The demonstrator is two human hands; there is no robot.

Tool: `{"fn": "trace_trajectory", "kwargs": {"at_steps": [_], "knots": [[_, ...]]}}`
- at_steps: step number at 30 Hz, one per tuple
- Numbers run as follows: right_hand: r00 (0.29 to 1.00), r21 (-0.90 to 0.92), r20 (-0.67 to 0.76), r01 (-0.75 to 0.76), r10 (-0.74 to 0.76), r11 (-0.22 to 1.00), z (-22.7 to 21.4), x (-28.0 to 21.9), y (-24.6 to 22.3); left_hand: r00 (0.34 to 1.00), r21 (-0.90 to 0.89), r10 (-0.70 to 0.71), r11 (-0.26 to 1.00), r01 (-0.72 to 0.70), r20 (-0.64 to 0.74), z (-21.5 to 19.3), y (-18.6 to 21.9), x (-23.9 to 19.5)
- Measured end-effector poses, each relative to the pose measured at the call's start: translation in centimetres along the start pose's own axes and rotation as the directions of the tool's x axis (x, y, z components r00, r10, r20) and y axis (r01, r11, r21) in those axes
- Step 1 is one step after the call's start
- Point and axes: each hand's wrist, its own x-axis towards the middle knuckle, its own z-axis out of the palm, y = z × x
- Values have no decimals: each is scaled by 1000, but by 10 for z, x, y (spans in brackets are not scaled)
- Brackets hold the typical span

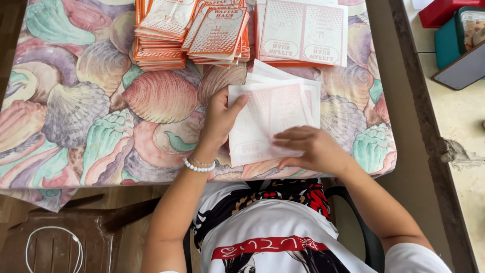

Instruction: The person folds multiple orange and white paper sheets on a table with a seashell-patterned tablecloth. They fold each sheet in half, then fold the sides inward, and place the finished pieces into a growing stack. The process is repeated for several sheets throughout the clip.

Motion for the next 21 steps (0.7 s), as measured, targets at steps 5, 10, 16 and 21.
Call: {"fn": "trace_trajectory", "kwargs": {"at_steps": [5, 10, 16, 21], "knots": [[751, 245, -512, -337, 416, 909, -14, -16, 49, 963, 92, 249, 962, -258, 98, -5, 68, -31], [740, 686, -419, -122, 526, 717, -22, 30, 46, 900, -4, 426, 904, -427, 93, -13, 91, -30], [666, 630, -546, -74, 509, 773, -1, 28, 32, 861, 36, 507, 860, -508, 39, -20, 95, -42], [670, 509, -608, -84, 427, 856, 15, 22, 35, 881, 128, 472, 876, -465, -31, -19, 78, -49]]}}
